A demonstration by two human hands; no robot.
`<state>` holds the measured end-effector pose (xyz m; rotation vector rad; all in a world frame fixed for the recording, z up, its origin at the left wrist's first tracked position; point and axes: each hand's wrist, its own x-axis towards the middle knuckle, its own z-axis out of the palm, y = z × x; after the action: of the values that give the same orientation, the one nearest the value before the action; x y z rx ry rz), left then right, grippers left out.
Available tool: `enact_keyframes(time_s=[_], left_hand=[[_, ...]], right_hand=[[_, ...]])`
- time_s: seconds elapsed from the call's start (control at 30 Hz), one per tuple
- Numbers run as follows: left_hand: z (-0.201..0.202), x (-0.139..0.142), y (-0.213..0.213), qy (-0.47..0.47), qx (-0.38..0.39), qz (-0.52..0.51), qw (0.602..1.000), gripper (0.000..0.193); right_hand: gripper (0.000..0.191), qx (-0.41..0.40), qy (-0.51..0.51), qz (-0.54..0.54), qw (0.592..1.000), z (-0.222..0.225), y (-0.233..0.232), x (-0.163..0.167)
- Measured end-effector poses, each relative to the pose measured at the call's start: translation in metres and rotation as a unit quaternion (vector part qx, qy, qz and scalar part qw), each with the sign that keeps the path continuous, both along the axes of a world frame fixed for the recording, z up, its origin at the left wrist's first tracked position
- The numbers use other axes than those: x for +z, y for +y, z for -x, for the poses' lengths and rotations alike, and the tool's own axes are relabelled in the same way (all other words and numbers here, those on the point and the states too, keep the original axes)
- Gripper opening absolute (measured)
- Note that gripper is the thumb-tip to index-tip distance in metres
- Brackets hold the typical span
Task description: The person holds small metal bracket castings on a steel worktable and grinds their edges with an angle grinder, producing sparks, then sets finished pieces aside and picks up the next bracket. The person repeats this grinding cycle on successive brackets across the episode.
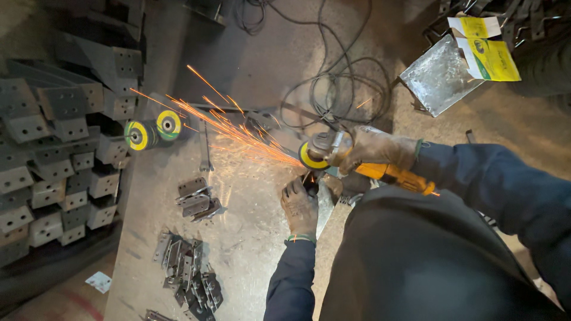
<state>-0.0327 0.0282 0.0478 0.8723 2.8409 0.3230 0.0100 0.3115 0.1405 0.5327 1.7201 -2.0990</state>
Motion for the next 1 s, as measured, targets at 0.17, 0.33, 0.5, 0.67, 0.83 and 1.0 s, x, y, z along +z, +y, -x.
enact_keyframes(time_s=[0.17, 0.33, 0.5, 0.67, 0.83, 1.0], left_hand=[[0.000, 0.000, 0.001, 0.020, -0.034, 0.034, 0.999, 0.053], [0.002, 0.003, 0.006, -0.004, -0.006, -0.013, 1.000, 0.056], [0.001, 0.005, 0.004, -0.009, -0.008, -0.005, 1.000, 0.053], [0.001, 0.005, 0.004, -0.004, -0.006, -0.035, 0.999, 0.052], [0.001, 0.011, 0.007, -0.030, -0.016, -0.008, 0.999, 0.048], [0.003, 0.011, 0.009, -0.031, -0.001, -0.018, 0.999, 0.049]], right_hand=[[0.036, 0.016, -0.034, -0.033, 0.999, -0.006, 0.005, -0.041], [0.022, 0.081, 0.054, -0.060, 0.993, -0.010, 0.014, -0.054], [0.030, 0.037, -0.046, -0.047, 0.997, -0.007, 0.011, -0.043], [0.051, 0.002, 0.024, -0.026, 0.999, -0.006, 0.012, -0.052], [0.032, 0.083, 0.081, -0.052, 0.992, -0.009, 0.017, -0.064], [0.035, 0.101, -0.036, -0.142, 0.984, -0.006, 0.016, -0.058]])
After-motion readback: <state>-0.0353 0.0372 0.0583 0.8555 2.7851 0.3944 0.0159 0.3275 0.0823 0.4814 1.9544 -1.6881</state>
